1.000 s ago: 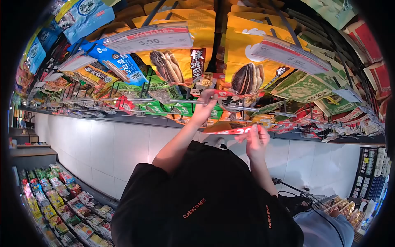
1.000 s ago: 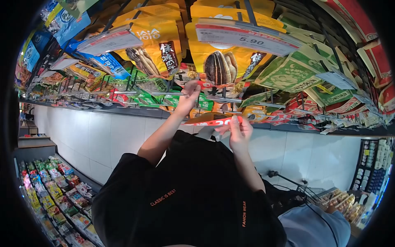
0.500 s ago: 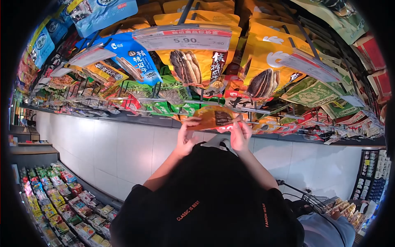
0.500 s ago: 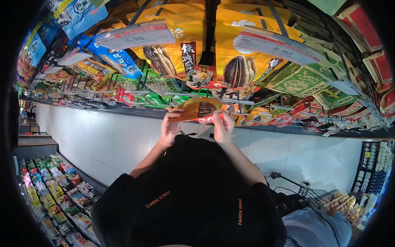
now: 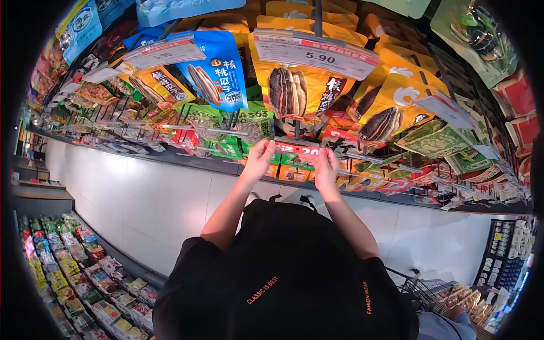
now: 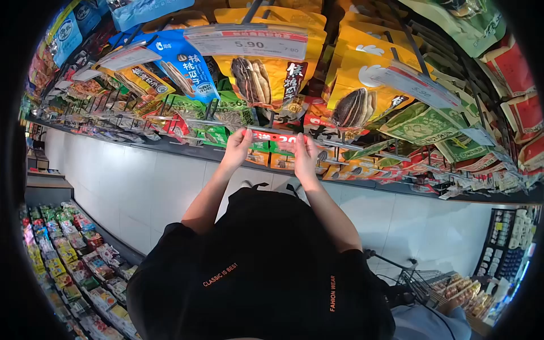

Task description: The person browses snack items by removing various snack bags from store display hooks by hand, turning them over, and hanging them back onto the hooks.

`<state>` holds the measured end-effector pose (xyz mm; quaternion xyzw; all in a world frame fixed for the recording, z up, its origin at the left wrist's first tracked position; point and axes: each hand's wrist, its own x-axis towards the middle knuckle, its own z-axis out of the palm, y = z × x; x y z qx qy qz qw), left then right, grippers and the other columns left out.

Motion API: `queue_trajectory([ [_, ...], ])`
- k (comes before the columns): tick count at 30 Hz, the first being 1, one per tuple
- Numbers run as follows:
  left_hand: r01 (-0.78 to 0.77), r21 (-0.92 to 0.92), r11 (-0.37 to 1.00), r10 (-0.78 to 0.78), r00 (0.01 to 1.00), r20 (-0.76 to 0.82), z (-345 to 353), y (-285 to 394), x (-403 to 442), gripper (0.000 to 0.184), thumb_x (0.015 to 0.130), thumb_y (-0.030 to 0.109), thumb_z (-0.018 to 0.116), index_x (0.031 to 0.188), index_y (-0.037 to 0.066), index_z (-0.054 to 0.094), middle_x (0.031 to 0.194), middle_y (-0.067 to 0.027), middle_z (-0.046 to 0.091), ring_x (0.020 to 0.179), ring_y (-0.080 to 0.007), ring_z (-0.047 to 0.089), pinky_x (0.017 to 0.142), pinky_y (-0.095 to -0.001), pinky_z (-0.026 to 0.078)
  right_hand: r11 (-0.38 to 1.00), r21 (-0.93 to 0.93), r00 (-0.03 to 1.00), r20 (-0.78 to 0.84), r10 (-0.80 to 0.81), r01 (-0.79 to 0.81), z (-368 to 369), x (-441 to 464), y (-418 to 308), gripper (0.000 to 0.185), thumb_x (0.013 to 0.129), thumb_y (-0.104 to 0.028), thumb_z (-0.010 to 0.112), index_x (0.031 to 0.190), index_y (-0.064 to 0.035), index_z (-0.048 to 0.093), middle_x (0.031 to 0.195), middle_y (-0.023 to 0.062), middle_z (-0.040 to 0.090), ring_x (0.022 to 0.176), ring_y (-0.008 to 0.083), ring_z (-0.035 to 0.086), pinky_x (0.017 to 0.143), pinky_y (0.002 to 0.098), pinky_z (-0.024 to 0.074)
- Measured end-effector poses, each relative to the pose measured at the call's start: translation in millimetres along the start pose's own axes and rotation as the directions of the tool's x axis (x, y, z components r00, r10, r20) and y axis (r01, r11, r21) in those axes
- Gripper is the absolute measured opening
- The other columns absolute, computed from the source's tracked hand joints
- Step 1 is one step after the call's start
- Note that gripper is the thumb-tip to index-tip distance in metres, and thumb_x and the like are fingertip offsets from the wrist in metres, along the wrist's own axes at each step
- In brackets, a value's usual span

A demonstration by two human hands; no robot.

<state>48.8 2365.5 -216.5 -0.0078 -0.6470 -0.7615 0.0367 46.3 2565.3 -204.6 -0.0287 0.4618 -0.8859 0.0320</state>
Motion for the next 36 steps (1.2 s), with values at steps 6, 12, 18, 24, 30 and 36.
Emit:
queue_trajectory([
  [6, 0.008, 0.084, 0.996, -0.012, 0.999, 0.042, 7.7, 58.0, 12.6, 0.027, 0.095, 0.024, 0.049, 0.078, 0.004, 0.055, 0.066, 0.0074, 0.042, 0.062, -0.0023, 0.035, 0.056, -0.0202, 0.032, 1.000, -0.015, 0.999, -0.049, 0.000, 0.000, 15.0, 15.3, -16.5, 0.020, 0.094, -0.023, 0.048, 0.090, -0.0038, 0.049, 0.083, 0.0137, 0.063, 0.076, 0.0316, 0.066, 0.068, 0.0400, 0.0552],
  [12, 0.045, 0.043, 0.998, -0.042, 0.998, -0.055, 2.0, 31.1, 26.1, 0.026, 0.095, 0.025, 0.050, 0.083, 0.004, 0.059, 0.070, 0.0055, 0.052, 0.065, -0.0026, 0.041, 0.060, -0.0201, 0.035, 0.999, 0.009, 0.986, -0.161, 0.036, -0.035, 19.7, 23.6, -19.7, 0.026, 0.092, -0.026, 0.052, 0.092, 0.0001, 0.053, 0.084, 0.0113, 0.061, 0.071, 0.0226, 0.065, 0.065, 0.0367, 0.0566],
  [18, 0.081, -0.021, 0.997, -0.083, 0.986, -0.148, 13.8, 39.9, 21.7, 0.029, 0.095, 0.028, 0.049, 0.084, 0.002, 0.059, 0.073, 0.0021, 0.058, 0.067, -0.0046, 0.048, 0.063, -0.0220, 0.040, 0.997, -0.025, 0.985, -0.159, 0.068, -0.073, 32.5, 21.9, -26.3, 0.024, 0.093, -0.027, 0.051, 0.093, -0.0024, 0.053, 0.082, 0.0098, 0.063, 0.071, 0.0223, 0.065, 0.065, 0.0358, 0.0561],
  [24, 0.062, -0.034, 0.998, -0.068, 0.962, -0.265, 13.7, 9.8, 38.0, 0.026, 0.094, 0.027, 0.050, 0.089, 0.002, 0.056, 0.078, -0.0026, 0.061, 0.068, -0.0085, 0.055, 0.063, -0.0230, 0.044, 0.950, -0.282, 0.966, -0.253, 0.061, -0.134, 35.1, 32.7, -32.9, 0.024, 0.094, -0.027, 0.050, 0.097, -0.0026, 0.051, 0.080, 0.0066, 0.061, 0.066, 0.0175, 0.063, 0.060, 0.0295, 0.0520],
  [30, 0.145, -0.049, 0.988, -0.153, 0.928, -0.339, 35.8, 33.9, 23.5, 0.036, 0.091, 0.027, 0.056, 0.111, 0.002, 0.041, 0.094, -0.0072, 0.056, 0.069, -0.0163, 0.063, 0.057, -0.0279, 0.050, 0.978, -0.209, 0.990, -0.140, -0.021, -0.009, 18.5, 29.5, -2.9, 0.034, 0.094, -0.026, 0.049, 0.114, -0.0010, 0.037, 0.094, 0.0098, 0.053, 0.071, 0.0169, 0.063, 0.065, 0.0258, 0.0482],
  [36, 0.214, 0.000, 0.977, -0.189, 0.862, -0.469, 14.7, 3.0, -23.2, 0.040, 0.091, 0.024, 0.055, 0.123, 0.006, 0.038, 0.107, -0.0049, 0.052, 0.075, -0.0146, 0.061, 0.057, -0.0257, 0.050, 0.882, -0.452, 0.984, -0.045, -0.171, 0.133, 22.4, -10.9, -9.2, 0.056, 0.093, -0.001, 0.042, 0.140, -0.0040, 0.012, 0.114, 0.0118, 0.043, 0.087, 0.0145, 0.056, 0.073, 0.0262, 0.0483],
])
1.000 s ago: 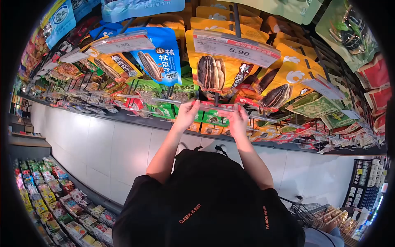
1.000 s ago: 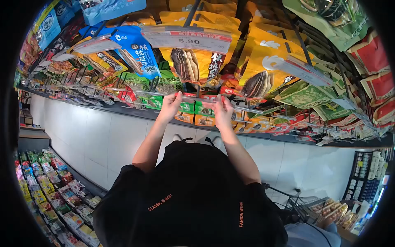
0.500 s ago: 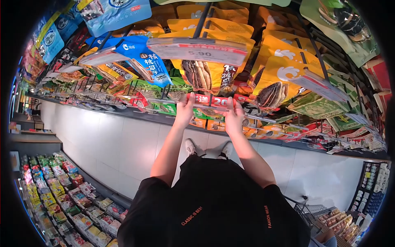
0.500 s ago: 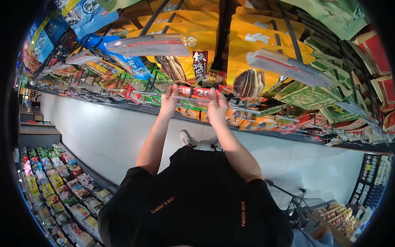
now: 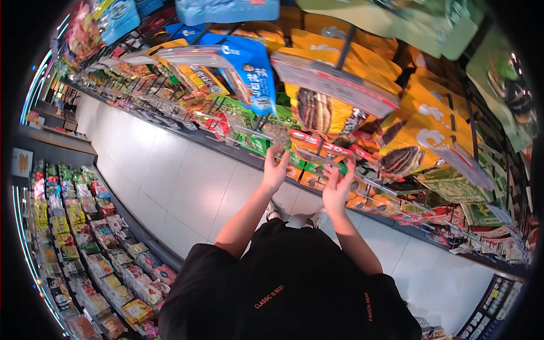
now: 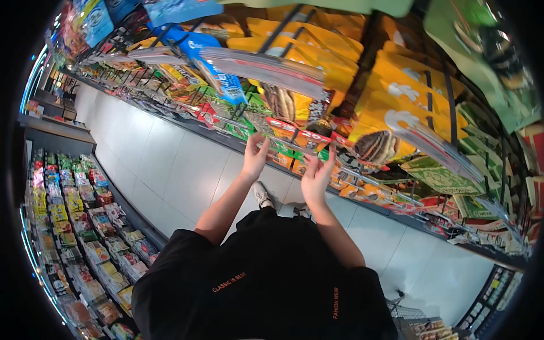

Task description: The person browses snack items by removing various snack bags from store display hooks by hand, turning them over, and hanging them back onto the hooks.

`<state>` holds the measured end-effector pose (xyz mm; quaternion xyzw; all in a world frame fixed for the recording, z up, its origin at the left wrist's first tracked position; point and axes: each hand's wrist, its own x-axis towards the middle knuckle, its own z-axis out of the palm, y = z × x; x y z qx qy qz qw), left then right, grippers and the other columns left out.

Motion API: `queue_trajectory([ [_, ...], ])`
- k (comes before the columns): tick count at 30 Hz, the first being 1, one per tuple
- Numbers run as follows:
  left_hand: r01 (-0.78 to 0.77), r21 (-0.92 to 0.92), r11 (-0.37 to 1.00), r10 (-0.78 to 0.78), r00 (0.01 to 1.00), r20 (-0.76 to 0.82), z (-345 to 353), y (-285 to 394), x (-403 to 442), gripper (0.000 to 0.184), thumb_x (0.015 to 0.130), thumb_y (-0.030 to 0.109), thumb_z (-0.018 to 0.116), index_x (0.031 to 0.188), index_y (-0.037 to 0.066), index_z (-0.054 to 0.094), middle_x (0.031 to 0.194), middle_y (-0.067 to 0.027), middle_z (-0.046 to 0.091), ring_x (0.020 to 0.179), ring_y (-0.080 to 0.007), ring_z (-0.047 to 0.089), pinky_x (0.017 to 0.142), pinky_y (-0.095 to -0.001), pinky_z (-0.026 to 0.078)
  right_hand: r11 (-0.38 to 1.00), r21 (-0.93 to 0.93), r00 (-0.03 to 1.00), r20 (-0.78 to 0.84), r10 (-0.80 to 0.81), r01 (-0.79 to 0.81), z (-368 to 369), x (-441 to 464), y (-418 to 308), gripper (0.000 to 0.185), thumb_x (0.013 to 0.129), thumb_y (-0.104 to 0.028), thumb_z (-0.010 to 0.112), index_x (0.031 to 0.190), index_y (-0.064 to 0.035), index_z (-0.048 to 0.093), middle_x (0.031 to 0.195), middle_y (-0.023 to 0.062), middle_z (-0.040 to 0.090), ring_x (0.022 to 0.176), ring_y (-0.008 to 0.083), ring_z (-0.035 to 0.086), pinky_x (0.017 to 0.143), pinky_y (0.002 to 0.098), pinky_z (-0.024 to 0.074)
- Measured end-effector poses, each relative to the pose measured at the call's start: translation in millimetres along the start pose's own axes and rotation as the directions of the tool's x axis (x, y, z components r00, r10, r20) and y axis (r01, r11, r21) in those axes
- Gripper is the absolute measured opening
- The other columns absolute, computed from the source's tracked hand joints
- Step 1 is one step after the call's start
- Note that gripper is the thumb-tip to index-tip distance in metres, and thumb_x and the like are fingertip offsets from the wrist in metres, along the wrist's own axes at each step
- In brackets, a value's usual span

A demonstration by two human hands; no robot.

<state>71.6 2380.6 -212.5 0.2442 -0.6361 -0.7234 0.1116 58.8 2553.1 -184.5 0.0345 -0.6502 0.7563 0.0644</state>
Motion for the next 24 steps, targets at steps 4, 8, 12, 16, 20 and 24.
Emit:
queue_trajectory([
  [4, 0.196, 0.074, 0.978, -0.201, 0.977, 0.075, -52.5, -22.1, -15.4, 0.033, 0.090, 0.021, 0.054, 0.117, 0.005, 0.044, 0.103, -0.0061, 0.055, 0.075, -0.0158, 0.061, 0.059, -0.0273, 0.050, 1.000, -0.030, 0.999, 0.053, 0.000, 0.001, -5.7, -36.4, 17.2, 0.051, 0.092, -0.002, 0.043, 0.137, -0.0039, 0.018, 0.129, 0.0118, 0.035, 0.090, 0.0176, 0.058, 0.074, 0.0264, 0.0487],
  [8, 0.254, 0.037, 0.966, -0.256, 0.964, 0.075, -99.4, -31.2, -28.4, 0.026, 0.090, 0.021, 0.055, 0.106, 0.002, 0.050, 0.092, -0.0067, 0.058, 0.068, -0.0148, 0.061, 0.056, -0.0259, 0.048, 0.955, -0.273, 0.973, 0.163, 0.164, -0.115, -3.2, -66.1, 70.7, 0.040, 0.091, -0.005, 0.049, 0.127, -0.0021, 0.034, 0.111, 0.0082, 0.046, 0.079, 0.0133, 0.058, 0.066, 0.0234, 0.0471],
  [12, 0.329, -0.025, 0.944, -0.325, 0.940, 0.102, -146.4, -27.6, -28.4, 0.022, 0.090, 0.023, 0.053, 0.102, 0.004, 0.052, 0.088, -0.0050, 0.059, 0.070, -0.0146, 0.060, 0.059, -0.0268, 0.048, 0.901, -0.372, 0.875, 0.330, 0.353, -0.223, 40.8, -73.9, 81.2, 0.030, 0.088, -0.010, 0.057, 0.113, 0.0008, 0.046, 0.095, 0.0092, 0.056, 0.069, 0.0111, 0.058, 0.060, 0.0230, 0.0468],
  [16, 0.314, -0.127, 0.941, -0.305, 0.949, 0.084, -200.2, -17.0, -21.7, 0.022, 0.092, 0.023, 0.051, 0.103, 0.004, 0.052, 0.091, -0.0047, 0.059, 0.074, -0.0150, 0.060, 0.063, -0.0277, 0.048, 0.877, -0.429, 0.777, 0.469, 0.419, -0.215, 109.7, -72.5, 81.6, 0.029, 0.091, -0.017, 0.054, 0.115, -0.0037, 0.046, 0.102, 0.0072, 0.055, 0.069, 0.0120, 0.060, 0.055, 0.0223, 0.0451],
  [20, 0.265, -0.180, 0.947, -0.269, 0.963, 0.004, -257.3, -4.3, -20.8, 0.023, 0.092, 0.023, 0.051, 0.105, 0.004, 0.051, 0.093, -0.0052, 0.059, 0.074, -0.0151, 0.060, 0.064, -0.0279, 0.047, 0.880, -0.464, 0.762, 0.532, 0.368, -0.101, 185.8, -66.9, 86.3, 0.029, 0.090, -0.015, 0.054, 0.116, -0.0039, 0.046, 0.103, 0.0076, 0.055, 0.071, 0.0122, 0.059, 0.056, 0.0237, 0.0462],
  [24, 0.246, -0.237, 0.940, -0.281, 0.951, -0.127, -302.7, 4.2, -21.7, 0.022, 0.092, 0.023, 0.050, 0.106, 0.005, 0.052, 0.090, -0.0034, 0.060, 0.072, -0.0119, 0.059, 0.063, -0.0255, 0.046, 0.844, -0.483, 0.758, 0.634, 0.154, 0.233, 257.7, -58.4, 74.2, 0.046, 0.087, -0.019, 0.057, 0.124, 0.0018, 0.040, 0.114, 0.0210, 0.050, 0.100, 0.0319, 0.052, 0.085, 0.0393, 0.0423],
])
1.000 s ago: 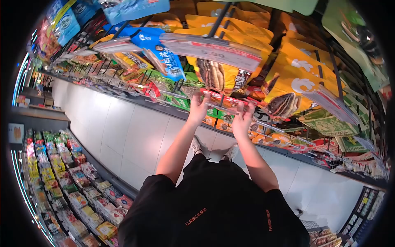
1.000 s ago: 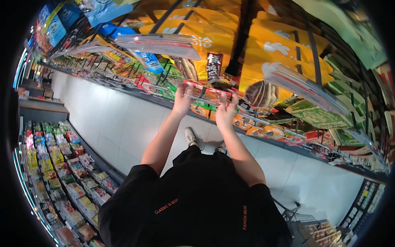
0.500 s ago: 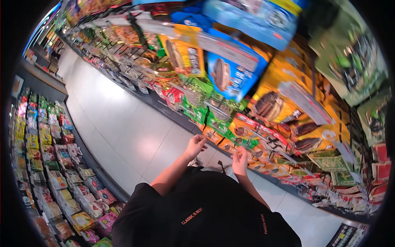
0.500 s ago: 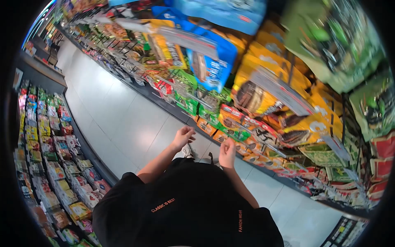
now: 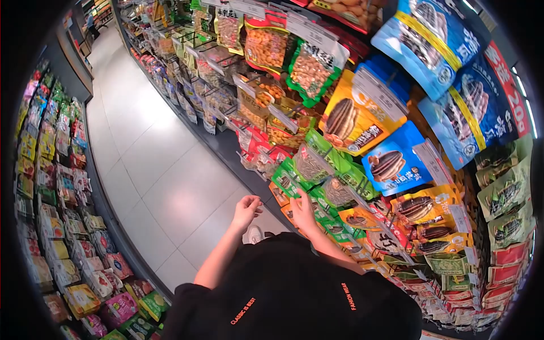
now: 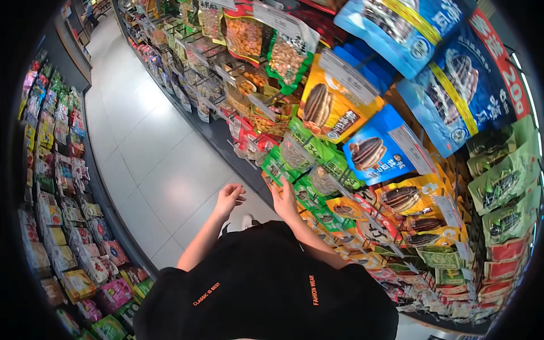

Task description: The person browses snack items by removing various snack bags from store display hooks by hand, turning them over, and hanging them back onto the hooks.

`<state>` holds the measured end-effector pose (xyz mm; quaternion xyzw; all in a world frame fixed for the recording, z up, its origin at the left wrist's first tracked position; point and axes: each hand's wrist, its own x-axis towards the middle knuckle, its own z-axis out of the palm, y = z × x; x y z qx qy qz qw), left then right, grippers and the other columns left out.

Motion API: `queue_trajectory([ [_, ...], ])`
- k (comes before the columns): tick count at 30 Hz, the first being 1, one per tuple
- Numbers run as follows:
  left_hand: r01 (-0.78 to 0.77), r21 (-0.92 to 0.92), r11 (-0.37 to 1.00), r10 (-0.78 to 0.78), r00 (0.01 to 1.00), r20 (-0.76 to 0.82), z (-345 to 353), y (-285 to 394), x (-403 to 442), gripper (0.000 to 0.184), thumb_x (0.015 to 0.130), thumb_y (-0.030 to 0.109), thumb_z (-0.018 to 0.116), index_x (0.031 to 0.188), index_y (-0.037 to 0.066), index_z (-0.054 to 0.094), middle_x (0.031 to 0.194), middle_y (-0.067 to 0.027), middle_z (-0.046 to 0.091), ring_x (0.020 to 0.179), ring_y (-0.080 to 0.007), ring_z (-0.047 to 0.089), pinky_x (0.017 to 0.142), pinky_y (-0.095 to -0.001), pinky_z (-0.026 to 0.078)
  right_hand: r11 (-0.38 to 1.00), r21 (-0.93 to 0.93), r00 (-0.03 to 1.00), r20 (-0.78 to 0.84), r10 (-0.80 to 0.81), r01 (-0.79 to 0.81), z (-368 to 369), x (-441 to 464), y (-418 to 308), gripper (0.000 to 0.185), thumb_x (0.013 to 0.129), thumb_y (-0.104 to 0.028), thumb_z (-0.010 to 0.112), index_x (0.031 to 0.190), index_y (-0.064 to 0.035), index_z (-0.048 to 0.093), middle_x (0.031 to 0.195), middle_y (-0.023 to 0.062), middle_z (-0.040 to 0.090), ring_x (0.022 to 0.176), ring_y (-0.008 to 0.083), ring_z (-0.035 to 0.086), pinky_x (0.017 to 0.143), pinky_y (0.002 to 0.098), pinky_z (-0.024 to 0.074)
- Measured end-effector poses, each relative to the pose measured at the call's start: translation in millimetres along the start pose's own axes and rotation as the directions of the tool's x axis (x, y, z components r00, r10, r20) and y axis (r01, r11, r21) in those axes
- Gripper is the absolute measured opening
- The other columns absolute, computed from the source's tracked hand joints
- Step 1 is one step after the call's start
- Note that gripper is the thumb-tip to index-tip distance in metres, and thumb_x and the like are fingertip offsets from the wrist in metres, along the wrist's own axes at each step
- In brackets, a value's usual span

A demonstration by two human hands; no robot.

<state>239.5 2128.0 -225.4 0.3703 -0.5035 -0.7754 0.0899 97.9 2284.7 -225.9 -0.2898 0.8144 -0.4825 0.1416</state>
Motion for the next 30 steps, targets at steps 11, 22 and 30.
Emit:
queue_trajectory([
  [11, -0.063, -0.131, 0.989, 0.057, 0.997, -0.046, -62.9, 37.3, 18.2, 0.020, 0.092, 0.020, 0.051, 0.104, 0.004, 0.054, 0.086, -0.0047, 0.060, 0.059, -0.0087, 0.052, 0.057, -0.0214, 0.044, 0.945, -0.279, 0.912, -0.320, -0.258, 0.169, 33.3, 135.0, -48.7, 0.066, 0.091, -0.034, 0.050, 0.138, 0.0016, 0.020, 0.133, 0.0250, 0.035, 0.125, 0.0362, 0.035, 0.102, 0.0406, 0.0308],
  [22, -0.514, 0.184, 0.838, 0.481, 0.855, 0.195, -81.8, 185.9, 184.5, 0.070, 0.079, 0.013, 0.070, 0.133, 0.009, 0.027, 0.132, -0.0101, 0.038, 0.115, -0.0223, 0.043, 0.089, -0.0350, 0.043, 0.931, 0.365, 0.874, -0.453, 0.173, 0.005, 57.0, 195.1, -74.6, 0.089, 0.079, -0.015, 0.069, 0.143, -0.0060, 0.009, 0.080, 0.0076, 0.059, 0.067, 0.0142, 0.055, 0.071, 0.0350, 0.0487],
  [30, -0.688, -0.008, 0.726, 0.628, 0.658, 0.416, -89.8, 278.0, 290.1, 0.071, 0.075, 0.006, 0.070, 0.130, 0.001, 0.026, 0.119, -0.0169, 0.047, 0.110, -0.0230, 0.048, 0.092, -0.0336, 0.039, 0.810, 0.577, 0.744, -0.587, 0.320, 0.107, 56.5, 205.5, -61.3, 0.039, 0.084, -0.002, 0.056, 0.119, -0.0050, 0.038, 0.088, 0.0081, 0.056, 0.054, 0.0120, 0.056, 0.041, 0.0231, 0.0442],
])
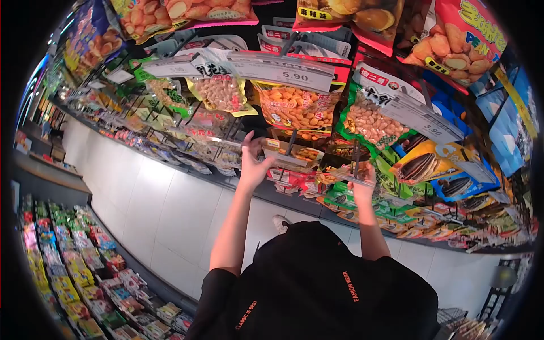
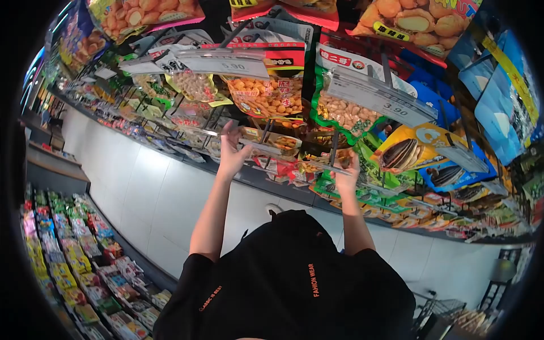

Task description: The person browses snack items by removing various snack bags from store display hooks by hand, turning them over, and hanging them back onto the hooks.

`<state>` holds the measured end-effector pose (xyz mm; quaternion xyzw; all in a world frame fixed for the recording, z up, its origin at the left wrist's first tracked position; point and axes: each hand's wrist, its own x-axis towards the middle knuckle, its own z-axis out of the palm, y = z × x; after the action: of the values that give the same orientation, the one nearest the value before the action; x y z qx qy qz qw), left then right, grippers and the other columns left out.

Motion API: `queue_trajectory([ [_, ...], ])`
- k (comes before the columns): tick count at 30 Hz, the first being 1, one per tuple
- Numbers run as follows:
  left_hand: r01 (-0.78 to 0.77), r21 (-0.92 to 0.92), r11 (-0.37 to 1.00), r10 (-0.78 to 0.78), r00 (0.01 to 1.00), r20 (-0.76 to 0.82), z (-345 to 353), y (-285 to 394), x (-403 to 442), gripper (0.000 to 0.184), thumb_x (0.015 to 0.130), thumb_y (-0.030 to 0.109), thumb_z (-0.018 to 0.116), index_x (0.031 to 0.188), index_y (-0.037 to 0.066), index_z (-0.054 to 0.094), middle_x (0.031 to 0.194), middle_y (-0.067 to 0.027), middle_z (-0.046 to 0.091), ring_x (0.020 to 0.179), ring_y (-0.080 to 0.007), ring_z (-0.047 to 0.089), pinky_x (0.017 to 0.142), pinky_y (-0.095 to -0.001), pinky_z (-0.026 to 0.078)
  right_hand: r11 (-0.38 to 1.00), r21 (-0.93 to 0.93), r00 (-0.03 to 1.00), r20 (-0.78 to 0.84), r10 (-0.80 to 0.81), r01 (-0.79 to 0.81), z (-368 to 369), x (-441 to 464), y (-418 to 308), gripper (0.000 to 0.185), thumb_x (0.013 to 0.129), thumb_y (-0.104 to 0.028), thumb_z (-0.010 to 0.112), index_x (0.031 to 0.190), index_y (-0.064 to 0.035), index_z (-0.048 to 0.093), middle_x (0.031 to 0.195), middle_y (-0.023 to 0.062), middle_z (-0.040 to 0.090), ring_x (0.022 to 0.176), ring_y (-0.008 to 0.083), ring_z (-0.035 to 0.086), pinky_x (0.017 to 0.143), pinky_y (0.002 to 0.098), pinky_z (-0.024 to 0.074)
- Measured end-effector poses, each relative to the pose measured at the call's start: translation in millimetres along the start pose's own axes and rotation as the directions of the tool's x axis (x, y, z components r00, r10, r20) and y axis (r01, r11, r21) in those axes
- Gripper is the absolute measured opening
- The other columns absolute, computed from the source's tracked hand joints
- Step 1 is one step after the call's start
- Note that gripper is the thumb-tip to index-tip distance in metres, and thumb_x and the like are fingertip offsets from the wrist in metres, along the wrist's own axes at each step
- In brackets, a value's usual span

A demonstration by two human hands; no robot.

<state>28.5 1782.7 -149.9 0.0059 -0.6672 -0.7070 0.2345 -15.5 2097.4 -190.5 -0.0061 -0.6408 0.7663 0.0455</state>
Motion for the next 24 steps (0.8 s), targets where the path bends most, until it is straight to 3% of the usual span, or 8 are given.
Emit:
queue_trajectory([
  [1, -0.002, -0.016, 1.000, 0.003, 1.000, 0.025, -3.7, -6.4, 5.2, 0.071, 0.075, 0.006, 0.070, 0.130, 0.001, 0.026, 0.119, -0.0169, 0.047, 0.110, -0.0230, 0.048, 0.092, -0.0336, 0.039, 0.981, 0.019, 0.981, -0.022, 0.194, -0.194, -1.8, -0.7, -5.8, 0.033, 0.085, -0.004, 0.059, 0.113, -0.0032, 0.041, 0.078, 0.0093, 0.058, 0.048, 0.0148, 0.056, 0.037, 0.0267, 0.0438],
  [2, 0.025, 0.030, 0.999, -0.026, 0.999, 0.030, -6.4, -14.1, 10.6, 0.060, 0.077, 0.006, 0.069, 0.124, 0.001, 0.032, 0.111, -0.0140, 0.052, 0.101, -0.0191, 0.052, 0.086, -0.0301, 0.041, 0.980, 0.093, 0.977, -0.100, 0.186, -0.176, 3.6, -2.9, -7.7, 0.023, 0.087, -0.010, 0.059, 0.104, -0.0032, 0.044, 0.060, 0.0065, 0.054, 0.038, 0.0161, 0.052, 0.031, 0.0252, 0.0376],
  [4, 0.062, 0.064, 0.996, -0.063, 0.998, 0.006, -4.4, -18.4, 15.3, 0.030, 0.082, 0.009, 0.066, 0.103, 0.001, 0.046, 0.090, -0.0049, 0.059, 0.082, -0.0093, 0.054, 0.071, -0.0238, 0.043, 0.972, 0.162, 0.982, -0.055, 0.181, -0.170, 4.9, -12.0, -16.8, 0.020, 0.088, -0.014, 0.057, 0.101, -0.0046, 0.045, 0.061, 0.0071, 0.054, 0.040, 0.0159, 0.053, 0.032, 0.0252, 0.0376],
  [7, 0.229, -0.041, 0.973, -0.222, 0.965, 0.138, -5.5, -21.9, 20.6, 0.019, 0.087, 0.016, 0.063, 0.092, 0.002, 0.052, 0.085, -0.0023, 0.059, 0.077, -0.0063, 0.053, 0.068, -0.0229, 0.044, 0.961, 0.255, 0.994, -0.003, 0.109, -0.104, 5.4, -27.7, -21.9, 0.013, 0.092, -0.019, 0.053, 0.092, -0.0074, 0.048, 0.062, 0.0065, 0.055, 0.046, 0.0153, 0.056, 0.036, 0.0248, 0.0380],
  [9, 0.267, -0.089, 0.960, -0.249, 0.954, 0.168, -3.1, -18.6, 16.0, 0.018, 0.089, 0.018, 0.060, 0.092, 0.001, 0.053, 0.084, -0.0018, 0.060, 0.076, -0.0058, 0.052, 0.068, -0.0219, 0.043, 0.941, 0.299, 0.985, -0.019, 0.169, -0.156, 0.4, -35.4, -12.9, 0.012, 0.092, -0.018, 0.053, 0.091, -0.0068, 0.049, 0.064, 0.0056, 0.056, 0.048, 0.0154, 0.057, 0.040, 0.0243, 0.0383],
  [13, 0.291, -0.211, 0.933, -0.249, 0.947, 0.204, -9.8, -8.4, 10.3, 0.022, 0.093, 0.021, 0.053, 0.098, -0.001, 0.058, 0.088, -0.0020, 0.062, 0.076, -0.0049, 0.053, 0.070, -0.0204, 0.043, 0.920, 0.389, 0.968, -0.209, 0.140, -0.049, 25.2, -64.8, -42.5, 0.012, 0.090, -0.019, 0.057, 0.089, -0.0082, 0.051, 0.069, 0.0031, 0.059, 0.048, 0.0139, 0.056, 0.041, 0.0236, 0.0367],
  [18, 0.340, -0.252, 0.906, -0.283, 0.929, 0.238, -20.0, 14.4, -5.9, 0.022, 0.093, 0.020, 0.053, 0.097, 0.000, 0.059, 0.088, -0.0015, 0.062, 0.077, -0.0045, 0.054, 0.070, -0.0207, 0.044, 0.944, 0.328, 0.913, -0.394, 0.103, 0.035, 39.6, -101.3, -51.3, 0.017, 0.088, -0.022, 0.061, 0.089, -0.0066, 0.055, 0.071, 0.0007, 0.061, 0.041, 0.0101, 0.049, 0.036, 0.0224, 0.0341],
  [24, 0.440, -0.342, 0.830, -0.343, 0.887, 0.308, -14.7, 10.0, -35.4, 0.022, 0.093, 0.020, 0.052, 0.091, 0.000, 0.061, 0.084, -0.0017, 0.064, 0.072, -0.0044, 0.055, 0.066, -0.0209, 0.044, 0.973, 0.231, 0.851, -0.508, 0.135, -0.017, 51.2, -158.9, -57.4, 0.016, 0.088, -0.023, 0.060, 0.090, -0.0072, 0.057, 0.063, -0.0001, 0.059, 0.039, 0.0082, 0.048, 0.035, 0.0209, 0.0344],
])
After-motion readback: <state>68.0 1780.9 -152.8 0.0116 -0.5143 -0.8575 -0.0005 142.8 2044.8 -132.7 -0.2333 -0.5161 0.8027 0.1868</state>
